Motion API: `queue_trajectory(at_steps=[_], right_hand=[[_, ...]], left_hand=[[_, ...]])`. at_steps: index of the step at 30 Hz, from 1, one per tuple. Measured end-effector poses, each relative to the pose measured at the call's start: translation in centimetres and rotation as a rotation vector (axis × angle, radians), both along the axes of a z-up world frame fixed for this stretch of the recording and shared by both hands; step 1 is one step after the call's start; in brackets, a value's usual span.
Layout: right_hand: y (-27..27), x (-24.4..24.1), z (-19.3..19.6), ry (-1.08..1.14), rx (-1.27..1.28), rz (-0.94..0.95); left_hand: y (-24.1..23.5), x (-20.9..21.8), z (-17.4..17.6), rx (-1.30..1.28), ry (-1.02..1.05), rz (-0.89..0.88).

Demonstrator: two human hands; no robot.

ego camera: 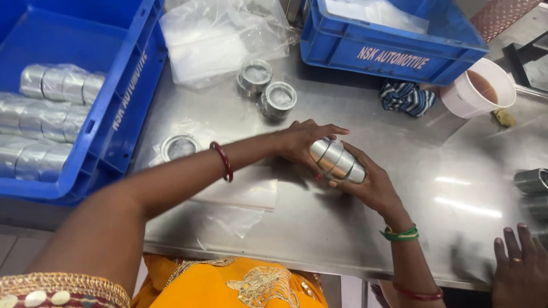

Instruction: Wrapping metal components in protective plastic film and organizing them into a storage crate.

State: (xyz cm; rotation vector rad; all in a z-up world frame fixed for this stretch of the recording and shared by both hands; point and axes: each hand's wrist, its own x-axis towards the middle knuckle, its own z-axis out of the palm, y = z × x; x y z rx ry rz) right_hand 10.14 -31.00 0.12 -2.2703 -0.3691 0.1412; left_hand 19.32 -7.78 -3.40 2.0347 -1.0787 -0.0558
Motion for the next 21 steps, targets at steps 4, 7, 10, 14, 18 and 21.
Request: queue_trajectory(at_steps=[4, 7, 10, 14, 18, 21], right_hand=[[1.3, -1.2, 0.2, -0.208, -0.202, 0.064], [2.1, -1.7, 0.1, -0.354, -0.26, 0.081], [2.7, -2.0, -0.4, -0.444, -0.279, 0.076], [5.6, -1.0, 0.4, -0.593, -0.266, 0.115], [11.7, 1.2, 4.8, -0.814, -0.247, 0.161], [18.5, 3.6, 8.5, -0.87, -0.162, 0.309]], left_hand=[[-1.5, 0.7, 0.9, 0.215, 0.001, -0.145], [-2.5, -0.6, 2.4, 0.434, -0.024, -0.109], [-1.9, -2.1, 2.9, 0.439, -0.064, -0.003], [0.1, -0.2, 3.1, 0.481, -0.328, 0.011], [6.0, 1.7, 7.9, 0.588, -0.524, 0.195], [13.9, 0.8, 12.7, 0.581, -0.603, 0.467]])
